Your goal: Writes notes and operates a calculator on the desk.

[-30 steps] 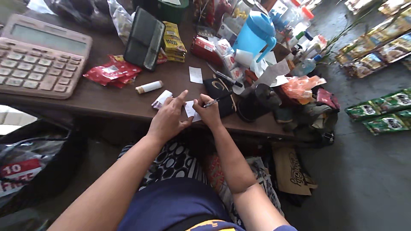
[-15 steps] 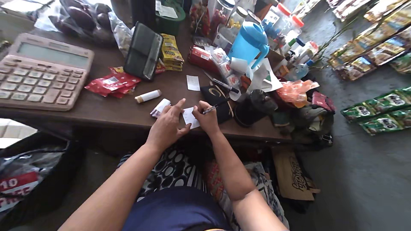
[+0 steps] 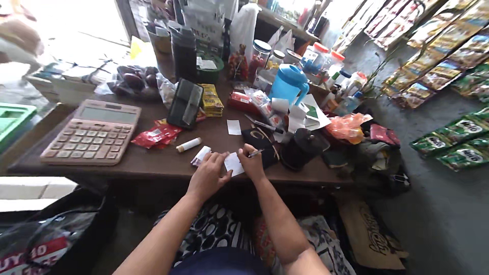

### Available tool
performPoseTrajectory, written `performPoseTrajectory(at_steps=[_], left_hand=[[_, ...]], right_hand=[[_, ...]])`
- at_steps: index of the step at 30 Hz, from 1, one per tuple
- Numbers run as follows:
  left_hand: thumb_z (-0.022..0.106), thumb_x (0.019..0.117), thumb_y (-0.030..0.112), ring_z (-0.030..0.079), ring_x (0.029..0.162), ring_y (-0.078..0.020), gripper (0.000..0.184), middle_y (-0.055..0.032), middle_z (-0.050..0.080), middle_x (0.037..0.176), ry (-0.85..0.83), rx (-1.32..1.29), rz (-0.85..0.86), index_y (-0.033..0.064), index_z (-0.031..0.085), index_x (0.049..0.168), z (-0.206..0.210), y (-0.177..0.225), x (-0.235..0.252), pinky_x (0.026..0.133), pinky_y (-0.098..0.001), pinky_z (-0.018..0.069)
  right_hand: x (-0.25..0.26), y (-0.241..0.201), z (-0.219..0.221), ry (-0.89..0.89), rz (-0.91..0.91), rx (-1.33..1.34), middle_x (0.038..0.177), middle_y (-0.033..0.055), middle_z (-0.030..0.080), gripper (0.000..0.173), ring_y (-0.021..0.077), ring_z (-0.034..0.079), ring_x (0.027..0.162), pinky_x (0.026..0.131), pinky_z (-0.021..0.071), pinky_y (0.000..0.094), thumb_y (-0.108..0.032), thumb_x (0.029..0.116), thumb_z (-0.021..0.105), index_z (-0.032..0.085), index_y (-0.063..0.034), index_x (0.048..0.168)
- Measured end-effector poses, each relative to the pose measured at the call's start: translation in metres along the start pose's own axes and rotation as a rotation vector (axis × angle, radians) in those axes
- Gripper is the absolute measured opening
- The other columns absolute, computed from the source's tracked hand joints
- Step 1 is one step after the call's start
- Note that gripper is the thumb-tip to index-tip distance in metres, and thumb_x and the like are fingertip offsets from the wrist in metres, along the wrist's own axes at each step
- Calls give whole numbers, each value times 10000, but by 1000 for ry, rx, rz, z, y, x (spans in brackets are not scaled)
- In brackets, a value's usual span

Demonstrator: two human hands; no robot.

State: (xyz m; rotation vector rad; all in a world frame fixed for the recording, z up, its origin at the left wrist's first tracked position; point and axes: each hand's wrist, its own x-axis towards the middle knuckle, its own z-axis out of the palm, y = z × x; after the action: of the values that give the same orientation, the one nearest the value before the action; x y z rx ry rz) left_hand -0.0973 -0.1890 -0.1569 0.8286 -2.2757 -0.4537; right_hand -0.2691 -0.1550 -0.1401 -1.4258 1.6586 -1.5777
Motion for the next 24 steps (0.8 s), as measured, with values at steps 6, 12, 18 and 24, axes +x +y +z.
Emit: performPoseTrajectory(at_steps=[6, 12, 18, 24], left_hand=[[710, 908, 269, 640, 1145, -383, 304, -161, 699, 1169, -34, 2, 3, 42, 740, 1107, -9, 5, 3, 967, -508, 535], [711, 910, 299, 624, 1186, -362, 322, -141, 692, 1198, -48, 12, -24, 57, 740, 1120, -10, 5, 2, 1002, -486, 521], [689, 933, 319, 598, 1233, -339, 344, -136, 675, 1245, -114, 5, -66, 62, 731, 1158, -14, 8, 4, 1040, -468, 496], [686, 933, 322, 601, 1230, -337, 342, -139, 678, 1233, -110, 5, -53, 61, 732, 1147, -12, 7, 4, 1051, -455, 490]], right_hand=[[4, -3, -3, 25, -23, 76, 601, -73, 462, 268, -5, 468, 561, 569, 430, 176, -43, 933, 588, 518, -84, 678], [4, 0, -3, 0, -34, 118, 587, -86, 446, 281, -10, 450, 538, 540, 414, 173, -47, 934, 584, 506, -106, 670], [3, -3, -2, 8, -6, 157, 585, -78, 484, 269, -5, 473, 523, 524, 434, 176, -41, 937, 581, 518, -99, 682], [3, -5, -3, 17, 11, 142, 592, -59, 502, 270, 11, 491, 531, 532, 446, 186, -47, 942, 590, 525, -85, 683]])
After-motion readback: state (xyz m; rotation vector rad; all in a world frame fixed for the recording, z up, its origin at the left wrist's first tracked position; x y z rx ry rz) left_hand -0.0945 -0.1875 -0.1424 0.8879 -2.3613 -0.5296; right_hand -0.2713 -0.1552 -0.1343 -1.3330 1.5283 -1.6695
